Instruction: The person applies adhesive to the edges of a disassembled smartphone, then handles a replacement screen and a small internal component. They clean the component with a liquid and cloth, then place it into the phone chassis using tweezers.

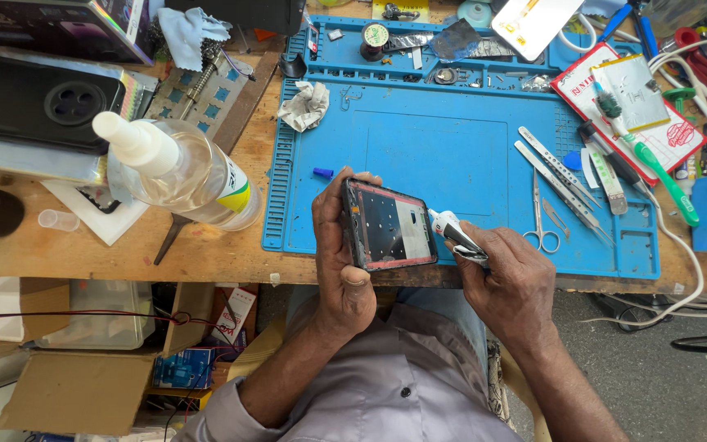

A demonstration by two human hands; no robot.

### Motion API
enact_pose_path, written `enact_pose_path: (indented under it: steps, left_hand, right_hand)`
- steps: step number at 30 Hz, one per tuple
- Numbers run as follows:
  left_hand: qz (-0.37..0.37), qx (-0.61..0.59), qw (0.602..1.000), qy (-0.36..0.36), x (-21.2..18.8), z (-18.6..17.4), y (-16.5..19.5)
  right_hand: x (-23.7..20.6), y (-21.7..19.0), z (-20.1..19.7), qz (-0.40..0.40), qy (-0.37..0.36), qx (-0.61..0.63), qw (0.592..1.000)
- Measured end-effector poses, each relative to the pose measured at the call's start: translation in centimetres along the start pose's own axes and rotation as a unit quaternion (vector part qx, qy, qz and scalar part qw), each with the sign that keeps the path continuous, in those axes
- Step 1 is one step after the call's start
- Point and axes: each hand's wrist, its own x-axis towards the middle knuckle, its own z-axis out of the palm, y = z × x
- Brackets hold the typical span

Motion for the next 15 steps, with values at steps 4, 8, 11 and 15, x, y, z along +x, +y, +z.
enact_pose_path:
  steps: [4, 8, 11, 15]
  left_hand:
    - [0.005, 0.019, 1.0, -0.003, -0.05, -0.17, -0.07]
    - [0.004, 0.018, 1.0, -0.005, -0.07, -0.17, -0.2]
    - [0.003, 0.021, 1.0, -0.006, 0.01, -0.16, -0.27]
    - [-0.003, 0.0, 1.0, -0.004, -0.04, -0.1, -0.17]
  right_hand:
    - [-0.01, 0.1, -0.03, -0.004, -0.003, 0.003, 1.0]
    - [-0.09, 0.09, -0.11, -0.005, -0.006, 0.002, 1.0]
    - [-0.13, 0.1, -0.13, 0.001, -0.01, -0.004, 1.0]
    - [-0.28, 0.15, -0.26, 0.004, -0.021, -0.004, 1.0]
